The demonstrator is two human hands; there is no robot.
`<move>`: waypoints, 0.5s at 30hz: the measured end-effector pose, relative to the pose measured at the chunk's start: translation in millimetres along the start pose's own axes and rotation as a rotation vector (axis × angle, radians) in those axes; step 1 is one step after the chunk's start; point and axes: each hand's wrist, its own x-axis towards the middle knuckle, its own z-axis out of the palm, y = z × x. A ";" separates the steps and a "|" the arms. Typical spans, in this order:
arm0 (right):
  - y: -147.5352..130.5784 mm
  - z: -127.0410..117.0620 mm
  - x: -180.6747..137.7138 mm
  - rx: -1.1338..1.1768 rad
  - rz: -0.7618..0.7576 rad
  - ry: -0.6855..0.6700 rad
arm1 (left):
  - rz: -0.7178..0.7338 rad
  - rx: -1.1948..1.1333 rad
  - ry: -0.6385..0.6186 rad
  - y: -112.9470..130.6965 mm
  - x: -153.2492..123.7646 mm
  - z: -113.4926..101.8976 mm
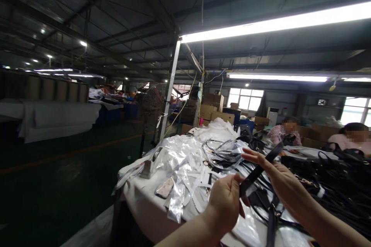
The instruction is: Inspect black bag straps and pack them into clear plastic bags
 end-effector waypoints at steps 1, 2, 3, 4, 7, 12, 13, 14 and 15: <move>-2.0 3.7 -0.3 -0.009 -0.022 -0.008 | 0.006 -0.033 -0.005 3.3 3.1 1.8; -3.8 8.3 -1.1 -0.010 -0.035 -0.019 | 0.020 -0.066 -0.014 7.7 6.2 3.4; -5.1 13.5 -2.1 -0.002 -0.045 -0.031 | 0.040 -0.097 -0.028 12.8 9.2 4.6; -6.2 18.8 -2.9 0.009 -0.056 -0.046 | 0.063 -0.118 -0.039 18.3 12.0 5.4; -9.4 29.1 -0.8 0.040 -0.083 -0.095 | 0.153 -0.074 -0.015 32.1 17.9 5.1; -23.3 17.0 26.4 0.161 0.072 0.061 | 0.190 0.071 0.041 37.6 19.5 3.1; -26.7 14.1 32.1 0.168 0.072 0.086 | 0.176 0.061 0.041 39.5 20.3 3.4; -29.8 12.5 36.3 0.166 0.062 0.094 | 0.170 0.043 0.040 42.8 21.7 4.0; -32.8 12.7 38.7 0.156 0.057 0.077 | 0.174 0.021 0.040 47.6 24.0 4.5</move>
